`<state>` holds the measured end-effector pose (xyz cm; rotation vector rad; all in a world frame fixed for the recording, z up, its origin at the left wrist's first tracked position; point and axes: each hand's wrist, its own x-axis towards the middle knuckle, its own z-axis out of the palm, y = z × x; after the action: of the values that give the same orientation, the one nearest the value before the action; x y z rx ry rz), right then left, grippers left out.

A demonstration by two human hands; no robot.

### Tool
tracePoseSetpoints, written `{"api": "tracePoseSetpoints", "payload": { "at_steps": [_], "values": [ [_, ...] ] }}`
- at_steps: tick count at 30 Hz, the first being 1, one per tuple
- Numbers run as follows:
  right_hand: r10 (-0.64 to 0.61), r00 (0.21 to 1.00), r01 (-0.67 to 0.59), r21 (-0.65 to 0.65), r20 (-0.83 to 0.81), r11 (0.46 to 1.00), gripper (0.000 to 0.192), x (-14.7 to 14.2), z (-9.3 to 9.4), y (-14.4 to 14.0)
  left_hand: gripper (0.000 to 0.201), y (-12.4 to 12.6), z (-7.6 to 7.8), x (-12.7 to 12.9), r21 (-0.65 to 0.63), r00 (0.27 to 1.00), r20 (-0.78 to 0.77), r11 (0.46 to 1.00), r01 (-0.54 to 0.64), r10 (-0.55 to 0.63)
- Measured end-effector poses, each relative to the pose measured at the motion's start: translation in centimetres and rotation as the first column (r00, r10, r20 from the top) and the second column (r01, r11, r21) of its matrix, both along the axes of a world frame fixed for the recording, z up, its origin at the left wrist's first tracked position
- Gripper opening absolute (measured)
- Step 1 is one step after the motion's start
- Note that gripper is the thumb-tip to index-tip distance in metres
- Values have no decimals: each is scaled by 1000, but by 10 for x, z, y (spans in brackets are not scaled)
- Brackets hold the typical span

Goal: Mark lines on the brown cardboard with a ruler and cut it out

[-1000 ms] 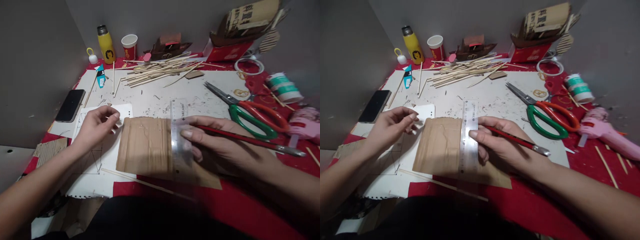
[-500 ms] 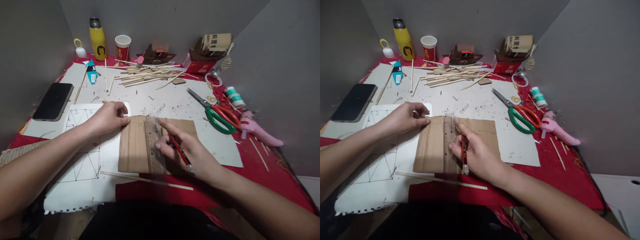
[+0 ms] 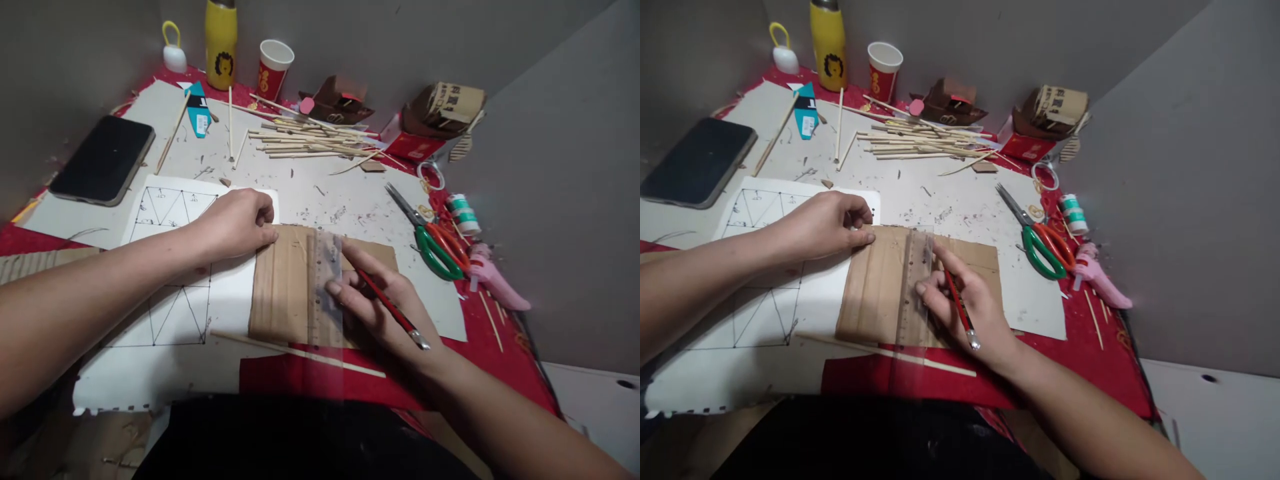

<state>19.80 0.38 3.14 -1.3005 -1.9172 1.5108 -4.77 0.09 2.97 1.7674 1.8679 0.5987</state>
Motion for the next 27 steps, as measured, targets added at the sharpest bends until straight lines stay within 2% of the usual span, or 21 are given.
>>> {"api": "tracePoseSetpoints", "payload": {
  "at_steps": [5,16,27],
  "values": [
    [12,1000,-13,37,27,999,71,0,-3,-2,10,0,2,1,-34,1000,-23,999,6,-7],
    [-11,998,7,61,58,998,69,-8,-2,-12,8,0,-4,0,15,999,40,1000,-4,3],
    [-29,1000,28,52,11,998,78,-8,-8,-10,9,0,-5,-1,23,997,75,1000,-1,0]
  ]
}}
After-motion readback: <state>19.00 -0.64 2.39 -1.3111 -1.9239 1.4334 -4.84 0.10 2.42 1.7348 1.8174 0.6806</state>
